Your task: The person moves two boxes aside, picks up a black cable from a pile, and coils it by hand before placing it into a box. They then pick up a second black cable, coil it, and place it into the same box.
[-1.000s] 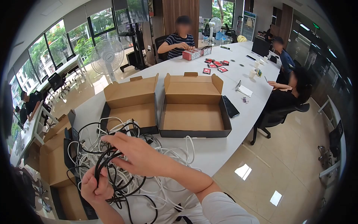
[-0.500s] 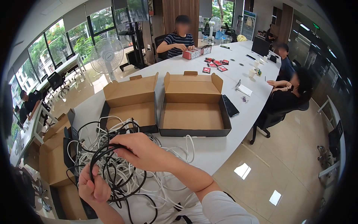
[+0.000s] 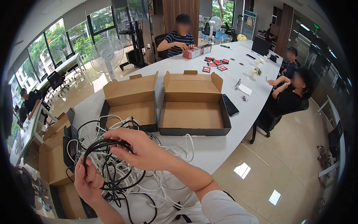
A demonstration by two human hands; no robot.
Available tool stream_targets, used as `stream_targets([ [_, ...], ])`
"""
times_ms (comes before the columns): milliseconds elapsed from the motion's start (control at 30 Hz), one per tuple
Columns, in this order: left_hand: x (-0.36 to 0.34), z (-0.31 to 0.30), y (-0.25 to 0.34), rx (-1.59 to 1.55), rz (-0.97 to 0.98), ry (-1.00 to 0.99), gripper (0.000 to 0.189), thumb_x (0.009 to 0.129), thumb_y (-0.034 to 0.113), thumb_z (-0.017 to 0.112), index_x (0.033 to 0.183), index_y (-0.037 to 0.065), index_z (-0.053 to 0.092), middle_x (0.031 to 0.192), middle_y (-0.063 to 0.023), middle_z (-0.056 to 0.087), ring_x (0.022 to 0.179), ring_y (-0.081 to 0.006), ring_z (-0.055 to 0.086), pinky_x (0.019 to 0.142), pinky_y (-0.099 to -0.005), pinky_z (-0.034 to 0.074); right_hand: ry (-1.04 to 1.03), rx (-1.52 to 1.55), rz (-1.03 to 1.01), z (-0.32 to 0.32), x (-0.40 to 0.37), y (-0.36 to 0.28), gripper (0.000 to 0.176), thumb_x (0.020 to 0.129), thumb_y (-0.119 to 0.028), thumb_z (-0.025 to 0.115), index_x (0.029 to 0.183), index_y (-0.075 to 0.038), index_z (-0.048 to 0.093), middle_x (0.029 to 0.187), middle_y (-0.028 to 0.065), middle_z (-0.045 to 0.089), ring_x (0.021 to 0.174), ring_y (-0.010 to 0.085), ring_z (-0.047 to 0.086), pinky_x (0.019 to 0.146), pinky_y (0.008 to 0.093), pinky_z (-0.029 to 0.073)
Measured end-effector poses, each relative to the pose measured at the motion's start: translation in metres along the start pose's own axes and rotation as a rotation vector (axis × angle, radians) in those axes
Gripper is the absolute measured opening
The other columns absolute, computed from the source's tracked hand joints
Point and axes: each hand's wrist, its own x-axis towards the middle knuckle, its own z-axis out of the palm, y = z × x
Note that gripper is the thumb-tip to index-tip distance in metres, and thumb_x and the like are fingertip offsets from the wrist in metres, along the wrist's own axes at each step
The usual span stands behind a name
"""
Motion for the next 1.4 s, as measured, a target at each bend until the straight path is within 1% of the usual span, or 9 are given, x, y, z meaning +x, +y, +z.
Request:
stream_targets([
  [67,-0.001,0.007,0.002,0.008,-0.008,0.083,0.029,0.096,0.027,0.052,0.101,-0.001,0.046,0.050,0.0066,0.025,0.036,-0.0029,0.016,0.035,-0.0242,0.013,-0.002,-0.066,-0.032,-0.001,0.001,0.000,0.033,0.089,-0.006,0.061,0.121,-0.001,0.056,0.100,0.0094,0.063,0.082,0.0132,0.060,0.076,0.0261,0.049],
  [167,-0.001,0.009,0.003,0.028,0.004,0.078,0.028,0.095,0.025,0.053,0.100,-0.002,0.046,0.050,0.0066,0.026,0.036,-0.0023,0.016,0.035,-0.0234,0.013,-0.064,-0.153,-0.016,-0.005,0.002,-0.002,0.035,0.088,-0.007,0.062,0.122,-0.001,0.055,0.099,0.0104,0.062,0.079,0.0147,0.059,0.074,0.0263,0.049],
  [467,-0.003,0.007,0.003,0.031,0.000,0.025,0.029,0.093,0.023,0.054,0.100,-0.004,0.047,0.051,0.0063,0.028,0.037,-0.0011,0.017,0.035,-0.0218,0.014,-0.124,-0.119,0.045,0.001,-0.001,0.001,0.038,0.088,-0.008,0.063,0.123,-0.001,0.052,0.090,0.0096,0.064,0.075,0.0146,0.061,0.069,0.0277,0.050],
  [567,-0.003,0.007,0.004,0.040,-0.019,0.005,0.030,0.093,0.024,0.054,0.099,-0.004,0.047,0.051,0.0056,0.030,0.037,-0.0011,0.018,0.035,-0.0219,0.014,-0.116,-0.109,0.057,0.002,-0.001,-0.001,0.037,0.088,-0.008,0.063,0.122,-0.001,0.052,0.088,0.0086,0.064,0.072,0.0131,0.058,0.065,0.0267,0.048],
  [667,-0.005,0.007,0.004,0.074,-0.037,0.001,0.030,0.093,0.023,0.054,0.099,-0.006,0.047,0.051,0.0044,0.032,0.037,-0.0016,0.020,0.034,-0.0218,0.016,-0.147,-0.143,0.076,0.002,0.000,-0.006,0.033,0.088,-0.007,0.063,0.119,-0.001,0.054,0.082,0.0071,0.063,0.063,0.0109,0.053,0.057,0.0258,0.044],
  [767,-0.005,0.008,0.003,0.096,-0.066,-0.071,0.031,0.093,0.022,0.054,0.099,-0.007,0.047,0.051,0.0027,0.034,0.037,-0.0022,0.022,0.034,-0.0218,0.017,-0.182,-0.105,0.102,0.005,-0.001,-0.007,0.029,0.087,-0.006,0.063,0.116,-0.002,0.056,0.076,0.0065,0.061,0.054,0.0099,0.046,0.051,0.0257,0.040],
  [867,-0.006,0.008,0.003,0.115,-0.069,-0.087,0.031,0.093,0.022,0.052,0.099,-0.008,0.046,0.051,0.0016,0.036,0.037,-0.0028,0.024,0.034,-0.0219,0.019,-0.168,-0.079,0.105,0.005,-0.002,-0.008,0.027,0.087,-0.005,0.063,0.113,-0.004,0.057,0.071,0.0066,0.060,0.049,0.0102,0.044,0.048,0.0259,0.037],
  [1067,-0.006,0.007,0.004,0.127,-0.071,-0.102,0.032,0.093,0.023,0.052,0.100,-0.008,0.046,0.050,0.0010,0.036,0.036,-0.0033,0.024,0.034,-0.0223,0.019,-0.176,-0.113,0.095,0.006,0.000,-0.013,0.023,0.086,-0.007,0.063,0.108,-0.005,0.058,0.064,0.0061,0.055,0.048,0.0127,0.046,0.047,0.0275,0.036],
  [1400,-0.006,0.007,0.004,0.116,-0.088,-0.098,0.031,0.093,0.023,0.053,0.099,-0.007,0.045,0.050,0.0006,0.036,0.036,-0.0038,0.025,0.034,-0.0226,0.020,-0.190,-0.157,0.088,0.009,-0.002,-0.006,0.023,0.087,-0.008,0.063,0.108,-0.003,0.055,0.071,0.0102,0.061,0.053,0.0182,0.053,0.051,0.0303,0.041],
])
